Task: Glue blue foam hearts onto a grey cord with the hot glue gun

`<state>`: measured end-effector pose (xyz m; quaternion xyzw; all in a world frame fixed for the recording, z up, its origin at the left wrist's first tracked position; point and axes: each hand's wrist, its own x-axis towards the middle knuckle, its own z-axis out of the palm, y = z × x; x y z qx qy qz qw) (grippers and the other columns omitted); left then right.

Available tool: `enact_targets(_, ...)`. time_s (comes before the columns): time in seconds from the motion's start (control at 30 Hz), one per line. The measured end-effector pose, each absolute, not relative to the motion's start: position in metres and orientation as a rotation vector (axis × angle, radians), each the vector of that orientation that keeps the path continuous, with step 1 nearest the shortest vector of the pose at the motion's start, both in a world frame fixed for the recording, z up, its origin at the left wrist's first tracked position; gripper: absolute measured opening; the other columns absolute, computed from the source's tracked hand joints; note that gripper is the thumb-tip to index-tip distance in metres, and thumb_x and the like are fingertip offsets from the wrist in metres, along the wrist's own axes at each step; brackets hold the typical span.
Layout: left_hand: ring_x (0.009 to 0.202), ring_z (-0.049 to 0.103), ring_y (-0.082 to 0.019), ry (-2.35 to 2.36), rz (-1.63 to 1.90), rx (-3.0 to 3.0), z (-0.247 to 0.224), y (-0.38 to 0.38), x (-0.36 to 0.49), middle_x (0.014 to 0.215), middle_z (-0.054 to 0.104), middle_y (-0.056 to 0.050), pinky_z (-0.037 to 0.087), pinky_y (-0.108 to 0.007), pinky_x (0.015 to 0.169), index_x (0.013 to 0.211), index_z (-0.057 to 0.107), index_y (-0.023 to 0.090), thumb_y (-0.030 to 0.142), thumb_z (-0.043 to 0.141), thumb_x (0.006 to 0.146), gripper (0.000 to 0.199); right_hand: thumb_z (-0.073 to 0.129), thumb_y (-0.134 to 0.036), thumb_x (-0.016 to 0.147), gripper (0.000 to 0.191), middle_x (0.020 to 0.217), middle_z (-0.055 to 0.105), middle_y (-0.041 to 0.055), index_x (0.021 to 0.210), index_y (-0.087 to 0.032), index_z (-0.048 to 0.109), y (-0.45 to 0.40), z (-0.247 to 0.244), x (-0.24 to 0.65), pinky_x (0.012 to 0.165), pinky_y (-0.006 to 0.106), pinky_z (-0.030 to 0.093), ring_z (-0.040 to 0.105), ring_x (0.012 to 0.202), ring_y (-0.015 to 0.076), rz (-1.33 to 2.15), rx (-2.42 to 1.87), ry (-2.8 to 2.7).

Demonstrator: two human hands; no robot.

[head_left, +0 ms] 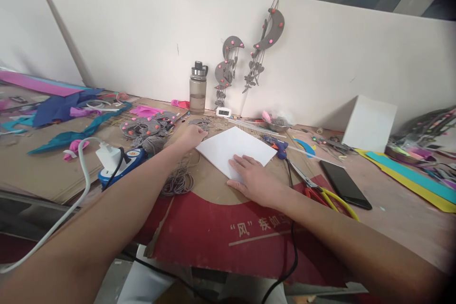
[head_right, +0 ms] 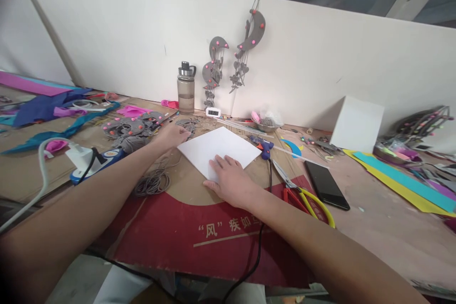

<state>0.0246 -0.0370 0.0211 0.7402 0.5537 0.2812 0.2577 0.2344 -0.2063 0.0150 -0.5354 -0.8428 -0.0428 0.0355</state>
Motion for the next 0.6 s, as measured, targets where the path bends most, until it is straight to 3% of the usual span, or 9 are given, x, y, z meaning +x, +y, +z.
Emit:
enact_targets(0.1, 0.051, 0.047, -0.014, 1.512, 0.584, 2.248, 0.017, -0.040, 0.028, 0.053, 0.054, -0.005, 0.025, -0.027, 0.047, 0.060, 0.063, 0.014, 0.041, 0.054, 0.081, 0.036, 0.038, -0.043, 0.097, 0.055, 0.141, 0.049, 0.0193, 0.136, -0.006, 0.049, -0.208, 0.009, 0.228, 0.110, 0.047, 0.036, 0.043, 0.133, 0.0338, -0.296, -1.578, -2.596)
enact_targets(0.23, 0.061, 0.056, -0.016, 1.553, 0.440, 2.259, 0.020, -0.039, 0.032, 0.066, 0.066, -0.007, 0.032, -0.025, 0.051, 0.071, 0.071, 0.013, 0.038, 0.061, 0.074, 0.027, 0.043, -0.033, 0.096, 0.042, 0.131, 0.057, 0.0191, 0.125, -0.006, 0.057, -0.210, 0.002, 0.225, 0.107, 0.047, 0.039, 0.050, 0.125, 0.0330, -0.381, -1.494, -2.547)
enact_targets(0.47, 0.069, 0.062, -0.020, 1.447, 0.459, 1.915, 0.032, -0.029, 0.011, 0.066, 0.069, -0.006, 0.042, -0.024, 0.056, 0.066, 0.070, 0.015, 0.041, 0.079, 0.059, 0.028, 0.045, -0.038, 0.095, 0.031, 0.119, 0.063, 0.0106, 0.116, -0.018, 0.057, -0.207, 0.012, 0.242, 0.100, 0.042, 0.046, 0.057, 0.113, 0.0233, 0.015, -1.393, -2.147)
enact_targets(0.6, 0.071, 0.066, -0.020, 1.137, 0.549, 1.368, 0.035, -0.029, -0.002, 0.078, 0.073, -0.011, 0.052, -0.027, 0.062, 0.072, 0.070, 0.012, 0.034, 0.088, 0.047, 0.038, 0.060, -0.042, 0.081, 0.036, 0.113, 0.057, 0.0136, 0.106, -0.018, 0.054, -0.189, 0.008, 0.267, 0.092, 0.049, 0.048, 0.057, 0.102, 0.0269, 0.035, -1.566, -1.638)
